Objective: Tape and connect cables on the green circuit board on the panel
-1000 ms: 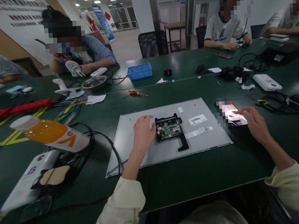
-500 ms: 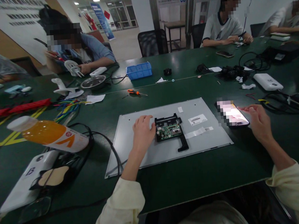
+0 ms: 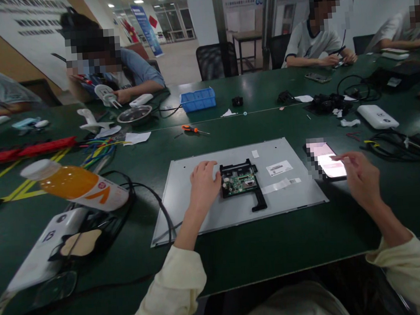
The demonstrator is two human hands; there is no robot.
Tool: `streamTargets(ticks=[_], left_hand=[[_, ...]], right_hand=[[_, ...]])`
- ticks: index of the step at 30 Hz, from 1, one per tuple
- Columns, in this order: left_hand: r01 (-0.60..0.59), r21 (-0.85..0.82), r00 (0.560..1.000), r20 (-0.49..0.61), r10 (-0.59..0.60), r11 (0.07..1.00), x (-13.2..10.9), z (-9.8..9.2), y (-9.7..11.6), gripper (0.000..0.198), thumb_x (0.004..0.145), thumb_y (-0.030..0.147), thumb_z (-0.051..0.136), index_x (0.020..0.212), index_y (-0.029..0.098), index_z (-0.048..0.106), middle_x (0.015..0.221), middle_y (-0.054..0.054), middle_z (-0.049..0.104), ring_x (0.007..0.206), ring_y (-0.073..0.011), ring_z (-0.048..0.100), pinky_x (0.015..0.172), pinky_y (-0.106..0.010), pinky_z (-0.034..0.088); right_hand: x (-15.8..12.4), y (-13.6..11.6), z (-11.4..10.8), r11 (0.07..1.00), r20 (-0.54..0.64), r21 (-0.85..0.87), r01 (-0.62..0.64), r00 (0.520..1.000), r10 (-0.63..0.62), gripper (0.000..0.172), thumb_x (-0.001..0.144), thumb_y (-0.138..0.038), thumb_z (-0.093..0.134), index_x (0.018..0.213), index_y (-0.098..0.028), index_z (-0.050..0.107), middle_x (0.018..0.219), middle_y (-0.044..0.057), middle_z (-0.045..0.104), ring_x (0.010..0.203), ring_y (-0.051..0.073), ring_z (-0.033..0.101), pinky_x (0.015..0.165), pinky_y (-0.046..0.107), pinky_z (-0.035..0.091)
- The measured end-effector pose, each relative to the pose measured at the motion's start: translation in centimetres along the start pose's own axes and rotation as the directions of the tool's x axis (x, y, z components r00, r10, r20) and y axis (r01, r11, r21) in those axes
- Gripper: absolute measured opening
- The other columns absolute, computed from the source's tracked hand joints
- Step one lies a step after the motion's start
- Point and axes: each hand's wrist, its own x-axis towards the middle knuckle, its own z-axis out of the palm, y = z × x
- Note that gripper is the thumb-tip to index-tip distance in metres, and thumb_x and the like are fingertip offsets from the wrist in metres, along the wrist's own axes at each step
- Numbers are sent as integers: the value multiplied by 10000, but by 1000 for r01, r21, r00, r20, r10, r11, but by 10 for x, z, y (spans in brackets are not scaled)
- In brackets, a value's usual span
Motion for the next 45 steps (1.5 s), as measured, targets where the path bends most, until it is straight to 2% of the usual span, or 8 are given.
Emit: streamTargets(ticks=[3,7,12,24,29,36,40,45], left_hand=[[5,-6,1000,6,-5,1000,0,0,1,263,855,186,478,1103,202,565,1131,-95,582,1083,-258,539,946,-444,435],[10,-23,1000,13,-9,1000,-1,-1,2,260,863,189,479,1109,192,564,1135,-103,578,1084,-255,538,944,-440,437],[-22,-35,1000,8,22,999,-3,2,2,272,889,220,457,1144,187,547,1141,-101,577,1075,-248,544,941,-424,440],[169,36,986,-15,-168,985,-3,3,-19,303,872,258,464,1147,174,558,1104,-129,570,1062,-279,554,895,-429,467],[256,96,959,102,-265,962,-2,2,-23,355,848,280,488,1177,168,565,1136,-139,557,1076,-283,549,905,-387,459],[237,-59,959,171,-224,970,4,8,-39,301,786,208,543,1071,164,627,1003,-99,589,917,-211,602,893,-309,458],[248,-134,957,184,-222,959,7,10,-48,266,769,172,539,1016,159,636,936,-72,613,825,-179,599,815,-284,464],[270,-167,957,151,-246,948,9,10,-57,252,769,185,550,1005,157,632,894,-55,624,791,-169,591,798,-287,460]], right_hand=[[-3,-26,11,997,227,27,79,970,-83,277,914,-370,416,1085,-246,595,1117,81,648,1042,271,601,867,444,481],[-3,-59,34,977,521,88,195,827,-211,368,895,-343,462,1253,-277,514,1282,77,558,1188,279,520,1001,495,416],[-1,-85,57,957,629,174,233,721,-290,437,872,-300,483,1309,-294,473,1340,61,503,1246,266,468,1050,494,379],[-8,-84,67,992,612,50,112,782,-119,225,800,-241,544,990,-235,663,905,45,637,751,199,602,748,363,483],[2,-80,68,996,526,-42,80,849,-46,174,799,-209,531,899,-202,673,874,34,653,739,172,598,747,317,451],[10,-73,67,919,450,-370,136,892,49,279,870,-281,481,1066,-162,639,999,128,612,794,225,604,680,334,442],[15,-84,71,832,366,-497,245,929,-54,332,870,-317,490,1125,-150,620,1109,186,574,960,329,556,729,406,451],[30,-99,108,886,417,-225,405,862,-289,322,867,-275,505,1146,-152,607,1155,155,588,1061,298,532,906,428,434]])
